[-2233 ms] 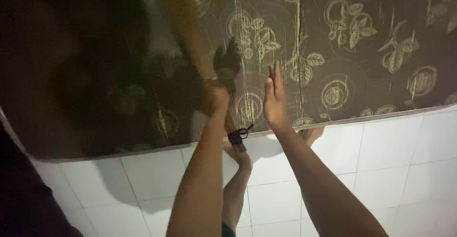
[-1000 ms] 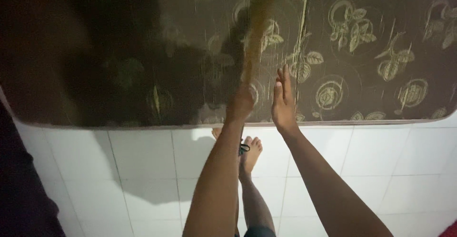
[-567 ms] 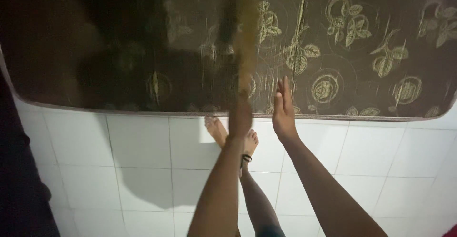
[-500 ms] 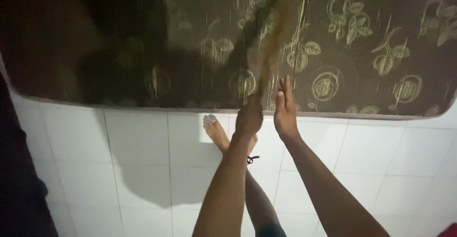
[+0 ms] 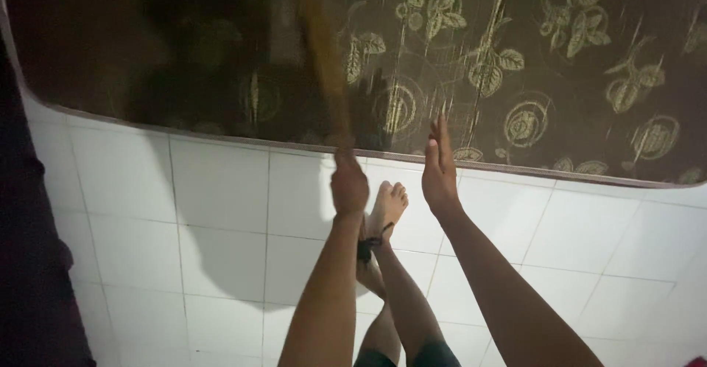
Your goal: The person uses a traditional straw broom to sweep a patterned rug and a floral-patterned bedspread in a bedroom. The person sweeps the rug first, then moves to the bed, sweeping the bedspread and a dark blanket placed on it.
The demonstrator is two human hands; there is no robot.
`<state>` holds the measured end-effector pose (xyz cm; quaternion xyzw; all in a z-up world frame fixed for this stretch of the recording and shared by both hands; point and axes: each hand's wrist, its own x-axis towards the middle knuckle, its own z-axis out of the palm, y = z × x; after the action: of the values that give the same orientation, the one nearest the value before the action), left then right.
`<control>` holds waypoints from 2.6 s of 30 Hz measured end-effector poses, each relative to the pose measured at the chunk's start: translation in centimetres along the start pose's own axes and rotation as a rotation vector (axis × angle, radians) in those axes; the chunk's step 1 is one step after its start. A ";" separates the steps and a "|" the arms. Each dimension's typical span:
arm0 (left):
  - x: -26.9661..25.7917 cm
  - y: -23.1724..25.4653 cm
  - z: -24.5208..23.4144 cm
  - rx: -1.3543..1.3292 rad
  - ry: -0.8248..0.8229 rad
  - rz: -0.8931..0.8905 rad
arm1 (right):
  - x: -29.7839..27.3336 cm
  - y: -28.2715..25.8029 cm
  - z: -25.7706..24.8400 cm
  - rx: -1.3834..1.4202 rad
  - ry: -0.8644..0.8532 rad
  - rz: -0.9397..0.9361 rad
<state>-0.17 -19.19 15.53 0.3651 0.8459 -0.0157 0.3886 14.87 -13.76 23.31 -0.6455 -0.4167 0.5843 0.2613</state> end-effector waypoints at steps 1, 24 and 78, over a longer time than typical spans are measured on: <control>-1.1 0.9 -0.6 -0.095 -0.141 0.026 | -0.1 -0.1 0.2 0.009 -0.020 -0.018; -6.9 -7.8 0.5 -0.285 -0.201 0.087 | -5.4 6.2 6.2 -0.058 -0.177 -0.159; -11.6 -23.6 3.0 -0.425 0.236 -0.344 | -14.8 7.4 12.8 -0.111 -0.151 -0.071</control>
<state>-8.07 -44.43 15.14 0.1260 0.9190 0.1386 0.3468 4.59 -31.97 22.89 -0.5982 -0.4894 0.5976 0.2134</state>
